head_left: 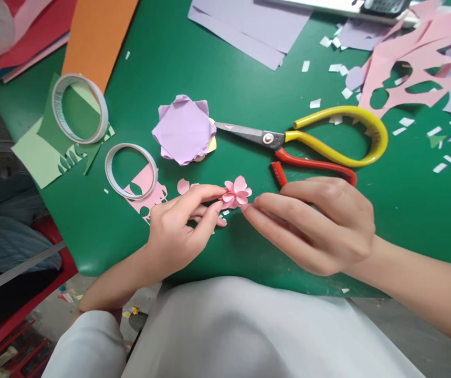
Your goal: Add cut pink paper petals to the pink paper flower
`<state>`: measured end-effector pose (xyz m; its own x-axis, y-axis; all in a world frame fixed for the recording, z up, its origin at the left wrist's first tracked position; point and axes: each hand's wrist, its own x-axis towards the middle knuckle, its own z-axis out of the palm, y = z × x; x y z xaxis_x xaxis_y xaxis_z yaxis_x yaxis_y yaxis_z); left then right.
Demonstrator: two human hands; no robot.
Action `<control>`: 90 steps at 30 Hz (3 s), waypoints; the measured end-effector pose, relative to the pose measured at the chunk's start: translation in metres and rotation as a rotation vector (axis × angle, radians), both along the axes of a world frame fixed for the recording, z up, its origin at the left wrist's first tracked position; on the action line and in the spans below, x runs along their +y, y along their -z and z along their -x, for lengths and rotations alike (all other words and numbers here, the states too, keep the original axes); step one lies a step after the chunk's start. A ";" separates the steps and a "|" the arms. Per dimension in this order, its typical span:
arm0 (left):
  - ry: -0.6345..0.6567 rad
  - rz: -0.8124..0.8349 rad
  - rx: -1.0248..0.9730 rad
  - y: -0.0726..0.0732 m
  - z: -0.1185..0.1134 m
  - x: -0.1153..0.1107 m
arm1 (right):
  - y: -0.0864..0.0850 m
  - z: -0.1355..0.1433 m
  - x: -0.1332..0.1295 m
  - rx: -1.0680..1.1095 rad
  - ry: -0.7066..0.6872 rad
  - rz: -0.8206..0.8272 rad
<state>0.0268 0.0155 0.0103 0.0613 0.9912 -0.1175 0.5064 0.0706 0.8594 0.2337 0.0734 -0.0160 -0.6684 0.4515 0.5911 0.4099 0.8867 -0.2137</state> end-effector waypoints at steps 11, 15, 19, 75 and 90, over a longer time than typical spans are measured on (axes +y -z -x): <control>0.222 -0.492 0.443 0.010 0.008 0.000 | 0.003 0.001 0.005 -0.023 -0.009 -0.086; 0.222 -0.501 0.527 0.011 0.010 0.000 | 0.003 0.000 0.004 -0.042 -0.018 -0.097; 0.191 -0.514 0.552 0.012 0.009 0.002 | 0.003 0.000 0.003 -0.036 -0.022 -0.083; 0.267 -0.423 0.562 0.013 0.004 -0.002 | 0.012 0.001 0.000 -0.113 0.265 0.209; 0.242 -0.472 0.556 0.011 0.003 -0.001 | 0.010 0.007 0.001 -0.040 0.278 0.233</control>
<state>0.0235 0.0140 -0.0009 0.3389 0.9103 0.2377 0.8273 -0.4087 0.3855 0.2263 0.0748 -0.0262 -0.5218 0.7385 0.4271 0.6403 0.6699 -0.3760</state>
